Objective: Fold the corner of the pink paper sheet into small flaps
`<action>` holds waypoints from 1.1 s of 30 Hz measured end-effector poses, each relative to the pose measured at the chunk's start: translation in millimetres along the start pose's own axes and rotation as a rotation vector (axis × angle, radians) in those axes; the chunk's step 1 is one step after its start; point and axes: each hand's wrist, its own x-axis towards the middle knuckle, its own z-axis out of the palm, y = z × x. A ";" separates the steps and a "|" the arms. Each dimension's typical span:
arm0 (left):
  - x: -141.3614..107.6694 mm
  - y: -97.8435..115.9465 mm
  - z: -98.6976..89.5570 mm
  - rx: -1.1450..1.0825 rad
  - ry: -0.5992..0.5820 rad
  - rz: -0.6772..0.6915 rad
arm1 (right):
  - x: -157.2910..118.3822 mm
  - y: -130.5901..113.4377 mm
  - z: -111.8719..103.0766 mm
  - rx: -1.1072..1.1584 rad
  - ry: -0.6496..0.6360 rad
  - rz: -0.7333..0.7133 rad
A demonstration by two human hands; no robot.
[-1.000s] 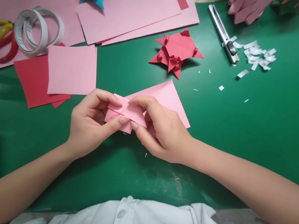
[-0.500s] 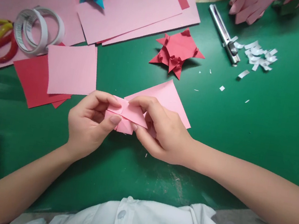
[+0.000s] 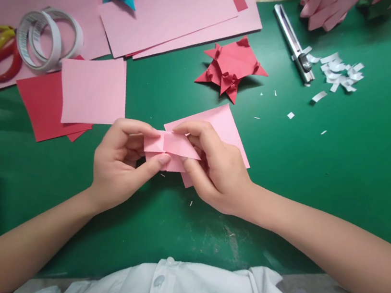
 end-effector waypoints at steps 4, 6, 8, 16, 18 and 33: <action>-1.6 -0.4 0.6 0.122 -0.016 0.051 | -2.2 0.0 1.8 -0.063 -0.002 -0.042; -1.4 -0.1 0.8 0.205 -0.016 0.115 | -3.3 -0.2 3.0 -0.087 -0.003 -0.060; -0.9 0.5 0.7 0.275 -0.012 0.179 | -3.9 -0.6 4.0 -0.101 0.003 -0.066; 0.6 1.0 -0.5 0.334 -0.002 0.252 | -1.3 -3.5 2.9 0.099 -0.078 -0.078; 1.4 1.3 -0.9 0.349 -0.018 0.250 | -0.4 -3.3 1.6 0.127 -0.102 -0.093; 3.0 -1.7 -0.9 0.353 -0.030 0.268 | -4.0 -0.6 4.0 0.154 -0.093 0.048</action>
